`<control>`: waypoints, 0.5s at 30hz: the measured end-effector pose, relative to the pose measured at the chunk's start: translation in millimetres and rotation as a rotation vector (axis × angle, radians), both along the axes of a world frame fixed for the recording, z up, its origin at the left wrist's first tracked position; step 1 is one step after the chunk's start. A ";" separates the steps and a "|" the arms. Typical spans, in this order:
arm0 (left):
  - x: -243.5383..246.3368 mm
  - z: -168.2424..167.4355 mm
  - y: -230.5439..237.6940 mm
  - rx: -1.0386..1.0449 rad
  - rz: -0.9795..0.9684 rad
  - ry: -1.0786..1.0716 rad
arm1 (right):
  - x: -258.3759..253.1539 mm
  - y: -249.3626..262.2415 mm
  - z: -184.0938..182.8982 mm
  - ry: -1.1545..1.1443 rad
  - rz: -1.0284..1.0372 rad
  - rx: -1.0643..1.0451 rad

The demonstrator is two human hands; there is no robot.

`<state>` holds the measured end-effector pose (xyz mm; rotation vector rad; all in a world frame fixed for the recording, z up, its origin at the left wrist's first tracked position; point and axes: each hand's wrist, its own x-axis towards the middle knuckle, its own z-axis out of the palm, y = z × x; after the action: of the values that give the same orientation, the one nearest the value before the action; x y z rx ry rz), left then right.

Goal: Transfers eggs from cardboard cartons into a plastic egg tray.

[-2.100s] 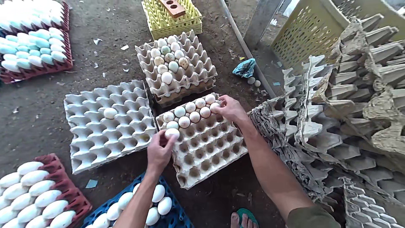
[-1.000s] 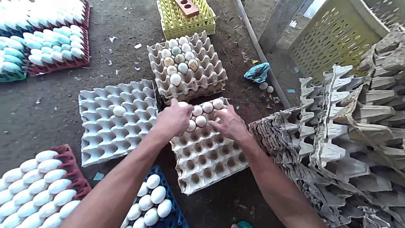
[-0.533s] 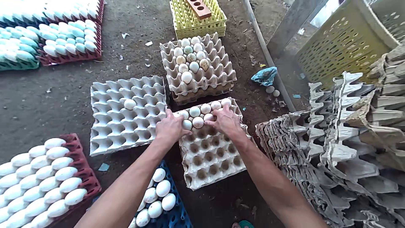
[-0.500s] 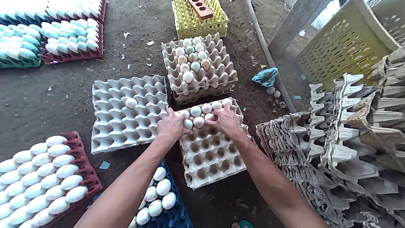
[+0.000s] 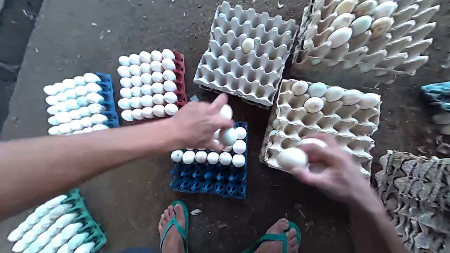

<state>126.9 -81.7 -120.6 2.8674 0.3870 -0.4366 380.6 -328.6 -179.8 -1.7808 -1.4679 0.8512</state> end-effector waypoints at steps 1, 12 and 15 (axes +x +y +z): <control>-30.9 -6.4 -9.0 -0.029 0.003 -0.050 | -25.5 2.7 -6.9 -0.014 0.056 -0.023; -116.6 -101.8 -106.5 -0.176 0.171 -0.080 | -142.1 -15.7 -101.6 -0.393 0.067 -0.140; -106.2 -111.9 -107.4 -0.152 0.159 -0.052 | -136.2 -11.3 -94.9 -0.331 0.076 -0.204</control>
<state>20.7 -189.1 -232.4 2.6708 0.5430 -0.3465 244.4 -339.9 -274.7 -2.1073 -1.7172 0.7948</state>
